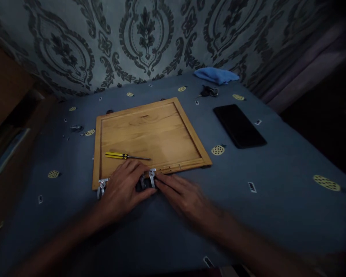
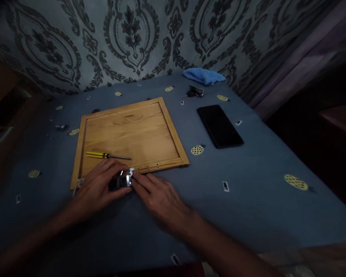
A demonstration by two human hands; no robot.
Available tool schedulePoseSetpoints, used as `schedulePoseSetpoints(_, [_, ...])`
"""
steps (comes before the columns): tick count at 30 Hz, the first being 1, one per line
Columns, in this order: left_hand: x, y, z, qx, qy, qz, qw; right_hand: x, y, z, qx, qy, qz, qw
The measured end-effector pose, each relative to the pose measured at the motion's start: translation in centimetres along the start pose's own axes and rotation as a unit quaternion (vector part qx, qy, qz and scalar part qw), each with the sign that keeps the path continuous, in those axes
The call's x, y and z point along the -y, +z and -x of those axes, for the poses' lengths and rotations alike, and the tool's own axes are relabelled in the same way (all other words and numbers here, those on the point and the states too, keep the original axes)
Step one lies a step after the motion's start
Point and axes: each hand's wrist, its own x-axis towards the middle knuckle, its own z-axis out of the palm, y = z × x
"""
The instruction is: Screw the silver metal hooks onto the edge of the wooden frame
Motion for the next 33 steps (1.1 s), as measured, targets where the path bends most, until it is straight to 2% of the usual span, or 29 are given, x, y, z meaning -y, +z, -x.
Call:
schedulePoseSetpoints(11, [0.0, -0.1, -0.1, 0.002, 0.006, -0.009, 1.000, 0.0, 0.3, 0.2, -0.022, 0.001, -0.002, 1.000])
schedulePoseSetpoints(23, [-0.1, -0.3, 0.0, 0.010, 0.003, 0.005, 1.000, 0.1, 0.8, 0.7, 0.038, 0.016, -0.018, 0.999])
schedulePoseSetpoints(33, [-0.2, -0.3, -0.1, 0.006, 0.005, -0.005, 1.000, 0.0, 0.5, 0.4, 0.040, 0.010, -0.008, 0.999])
